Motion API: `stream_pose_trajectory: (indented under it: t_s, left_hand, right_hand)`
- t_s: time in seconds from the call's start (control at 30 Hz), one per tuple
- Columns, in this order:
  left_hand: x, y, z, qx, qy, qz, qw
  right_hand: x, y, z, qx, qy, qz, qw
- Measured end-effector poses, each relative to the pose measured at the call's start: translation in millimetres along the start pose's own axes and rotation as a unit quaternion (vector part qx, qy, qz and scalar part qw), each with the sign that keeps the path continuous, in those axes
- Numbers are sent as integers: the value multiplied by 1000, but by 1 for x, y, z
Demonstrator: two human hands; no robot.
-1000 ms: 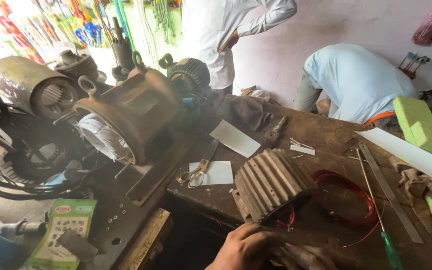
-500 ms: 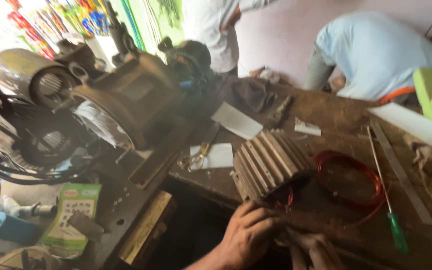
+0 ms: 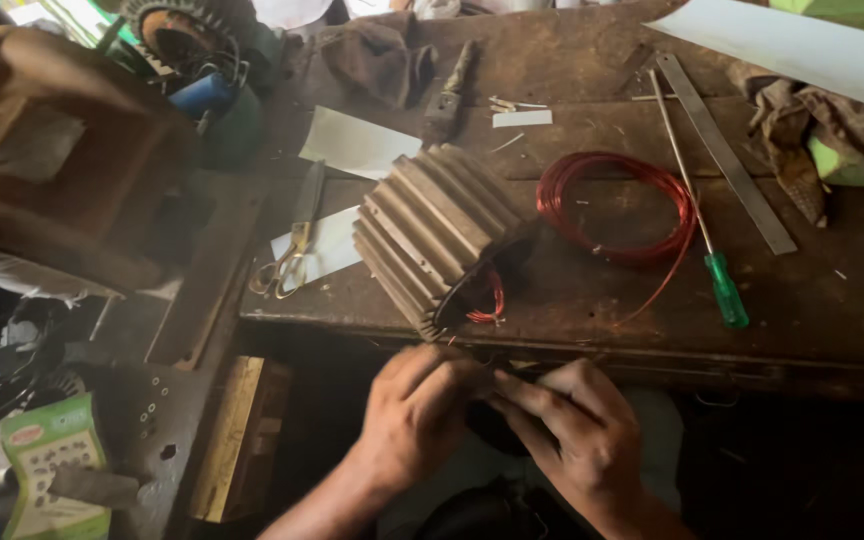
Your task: The person winds copper wire into the slots of a motor stator core, using a screwdriver to push the wire down and scissors to cut a white insulating strip. The person repeatedly inserts wire, tucks it into slots, and trims the insulation.
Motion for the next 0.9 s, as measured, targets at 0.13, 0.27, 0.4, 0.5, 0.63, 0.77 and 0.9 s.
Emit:
stream_pose_trajectory:
  t_s: [0.13,0.27,0.4,0.5,0.63,0.77,0.9]
  left_hand:
    - [-38,30,-25,82,123,-311,939]
    - [-109,67,-79,145,292,-4,945]
    - [-169,50,-112,-147,382,204,889]
    - [-193,38,-117,-248,359,256,863]
    - [-209,25,-121,-308,314,211,873]
    - [-219,17,-121,-295,338,190,873]
    - [-230,11,-112,-273,372,239,854]
  right_hand:
    - [13,-14,-18,52,-23,19,998]
    - [28,-43,-34,57,-36,129,989]
    - [34,-62,-38,37,-81,147,985]
    - [37,-64,-36,92,-86,51,991]
    - [45,-73,-30,60,-90,25,994]
    - [55,-78,-19,64,-82,1,995]
    - [51,-87,-18,116,-22,113,987]
Point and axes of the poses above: each hand's wrist, its own z-axis away from the middle knuckle, its own y-axis out of the back of the hand, x = y × z, the point moved 3 cm from there along -z, towards the middle knuckle, and after that the axes turned 5 degrees about y, right-handed, at the moved point
